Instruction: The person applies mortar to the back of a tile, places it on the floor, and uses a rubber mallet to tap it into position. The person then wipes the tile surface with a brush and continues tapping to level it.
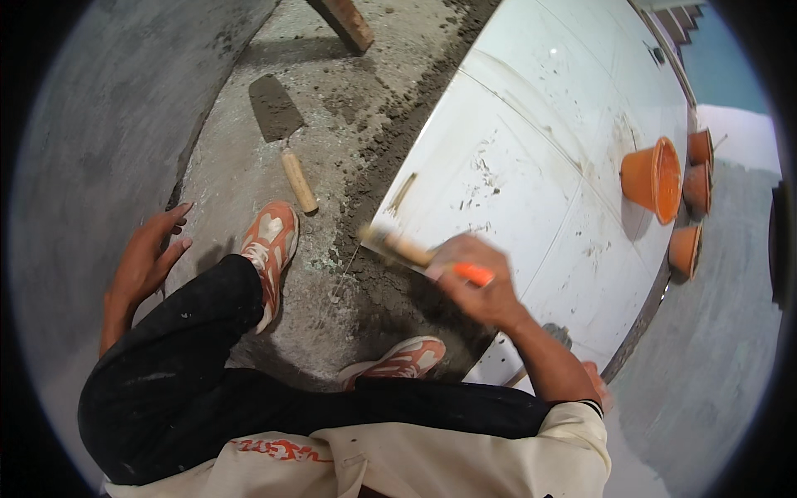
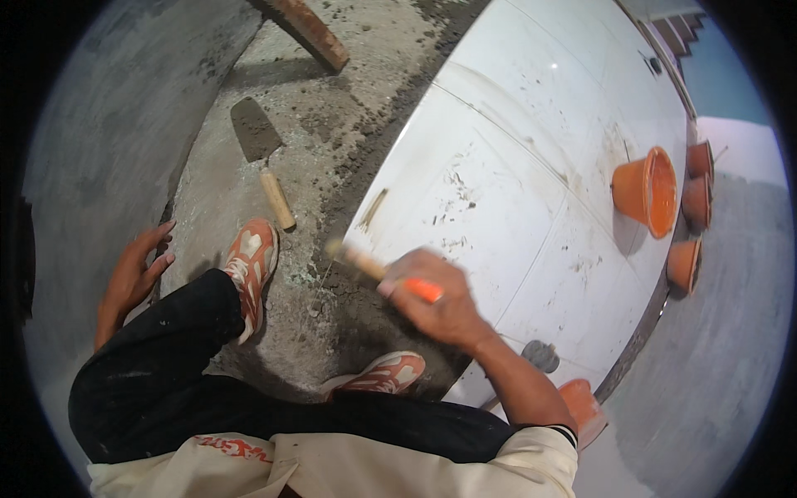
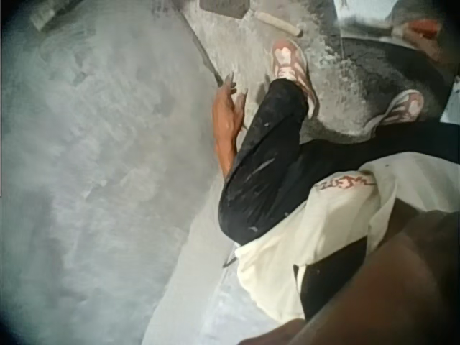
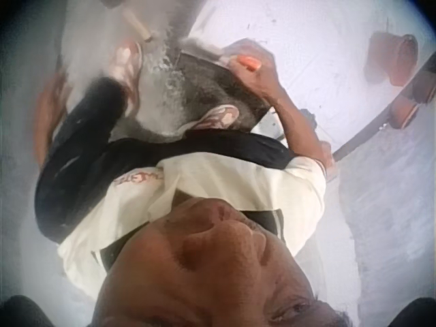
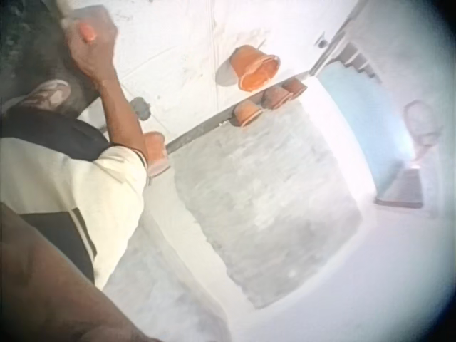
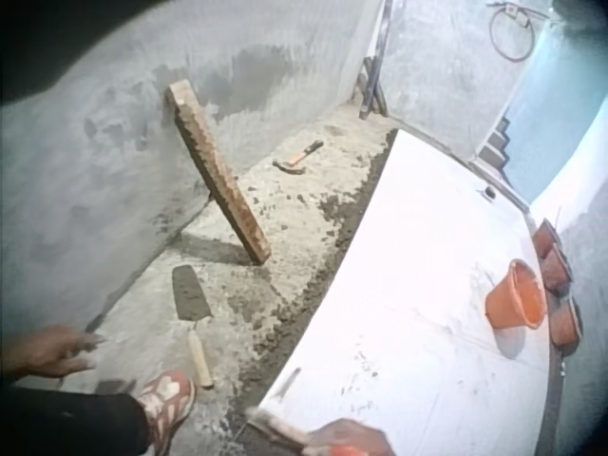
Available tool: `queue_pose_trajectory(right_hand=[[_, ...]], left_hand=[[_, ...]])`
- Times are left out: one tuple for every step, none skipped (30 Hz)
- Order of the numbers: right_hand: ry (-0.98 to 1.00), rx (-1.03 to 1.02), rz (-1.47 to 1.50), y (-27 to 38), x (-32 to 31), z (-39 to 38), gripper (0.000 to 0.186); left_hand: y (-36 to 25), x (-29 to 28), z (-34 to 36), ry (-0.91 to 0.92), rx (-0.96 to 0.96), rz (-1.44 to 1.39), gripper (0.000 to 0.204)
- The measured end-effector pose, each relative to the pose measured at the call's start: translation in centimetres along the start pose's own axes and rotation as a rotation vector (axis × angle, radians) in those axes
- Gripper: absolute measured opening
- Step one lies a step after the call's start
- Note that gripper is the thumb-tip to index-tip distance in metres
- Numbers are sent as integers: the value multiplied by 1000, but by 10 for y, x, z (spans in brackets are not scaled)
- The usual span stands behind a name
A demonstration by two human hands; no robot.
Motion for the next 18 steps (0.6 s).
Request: queue_pose_trajectory(right_hand=[[-133, 52, -78, -8, -28, -12, 6], [-328, -11, -152, -23, -62, -22, 5], [-490, 44, -190, -25, -91, -25, 4], [-603, 57, -296, -30, -119, -29, 3], [-653, 42, -413, -28, -139, -31, 6], [-675, -28, -470, -32, -158, -38, 9], [-707, 25, -388, -36, -160, -35, 11], [-733, 78, -307, -39, -159, -33, 13], [-754, 132, -226, -42, -159, -28, 16], [-788, 161, 8, -45, -154, -14, 22], [-837, 148, 96, -50, -157, -3, 22], [-884, 135, 186, -60, -163, 17, 22], [-935, 125, 273, -70, -170, 38, 22], [-986, 92, 307, -78, -181, 58, 21], [-1035, 56, 346, -90, -196, 80, 19], [-1056, 29, 388, -106, -212, 102, 18], [-1076, 25, 441, -124, -218, 113, 17], [-1080, 21, 472, -132, -220, 127, 17]], left_hand=[[2, 5, 3, -18, 12, -22, 57], [2, 6, 6, -32, 17, -38, 57], [2, 7, 6, -19, 13, -52, 57], [0, 5, 4, -15, 2, -65, 56], [-2, 6, 3, -10, -9, -86, 56], [-9, 7, 6, -16, 28, -65, 57], [-14, 5, 4, -19, 42, -33, 57], [-15, 4, 2, -23, 55, -3, 57], [-13, 3, 3, -35, 78, -4, 57], [-10, 3, 2, -45, 95, -2, 57], [-12, 4, 3, -47, 124, -7, 58], [-14, 2, 2, -33, 88, -34, 58], [-17, 2, 2, -28, 75, -31, 58], [-19, 3, 3, -25, 72, -32, 58], [-19, 3, 5, -25, 67, -30, 58], [-17, 3, 6, -36, 85, -34, 58], [-12, 4, -1, -27, 91, -30, 58], [-7, 6, -4, -28, 98, -30, 58]])
Point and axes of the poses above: each hand's wrist, its own z-axis towards the middle knuckle, its own x-axis out of the palm, y = z × x, the point moved 7 cm from there along z, towards the middle knuckle, and after that the axes turned 13 degrees about z, right-handed, at the moved point
